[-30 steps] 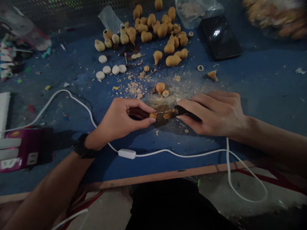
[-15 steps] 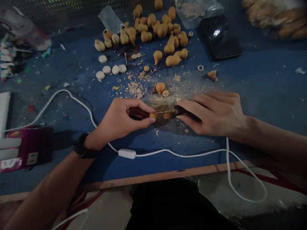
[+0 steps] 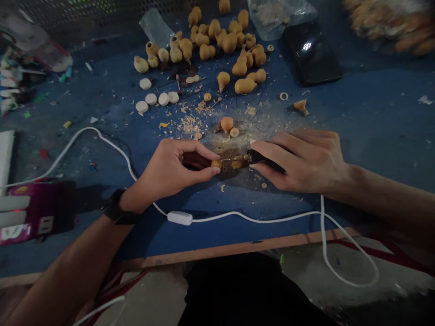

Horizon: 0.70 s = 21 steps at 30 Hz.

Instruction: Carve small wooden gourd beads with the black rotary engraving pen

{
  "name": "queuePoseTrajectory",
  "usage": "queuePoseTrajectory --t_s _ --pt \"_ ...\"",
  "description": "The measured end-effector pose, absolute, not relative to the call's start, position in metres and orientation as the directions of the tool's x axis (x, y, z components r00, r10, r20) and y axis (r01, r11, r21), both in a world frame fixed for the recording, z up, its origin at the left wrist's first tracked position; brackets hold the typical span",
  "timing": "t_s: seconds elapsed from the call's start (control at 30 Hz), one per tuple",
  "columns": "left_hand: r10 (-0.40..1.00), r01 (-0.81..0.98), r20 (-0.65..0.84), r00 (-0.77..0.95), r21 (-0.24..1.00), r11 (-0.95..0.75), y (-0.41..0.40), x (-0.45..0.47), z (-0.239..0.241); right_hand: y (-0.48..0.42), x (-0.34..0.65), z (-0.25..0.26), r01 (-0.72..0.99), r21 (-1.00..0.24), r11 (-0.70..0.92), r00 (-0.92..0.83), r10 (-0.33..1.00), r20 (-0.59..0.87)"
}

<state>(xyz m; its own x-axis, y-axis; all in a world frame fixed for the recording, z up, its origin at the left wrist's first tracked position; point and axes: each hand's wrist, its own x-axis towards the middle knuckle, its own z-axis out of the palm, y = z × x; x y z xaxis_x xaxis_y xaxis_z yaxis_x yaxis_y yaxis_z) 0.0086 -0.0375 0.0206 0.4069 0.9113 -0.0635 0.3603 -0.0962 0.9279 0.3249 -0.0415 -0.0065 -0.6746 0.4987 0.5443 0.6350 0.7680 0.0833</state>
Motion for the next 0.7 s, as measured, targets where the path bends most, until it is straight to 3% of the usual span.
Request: queuePoseTrajectory --t_s 0.33,0.7 --pt "0.912 0.358 -0.083 0.402 0.931 -0.073 -0.0375 0.0083 0.0203 -0.0418 0.3258 -0.0055 0.656 0.175 0.734 -0.704 0.512 0.492" --pt "0.916 0.339 -0.06 0.396 0.937 -0.086 -0.038 0.0081 0.0204 -0.0415 0.3253 -0.0075 0.648 0.156 0.745 -0.7 0.502 0.508"
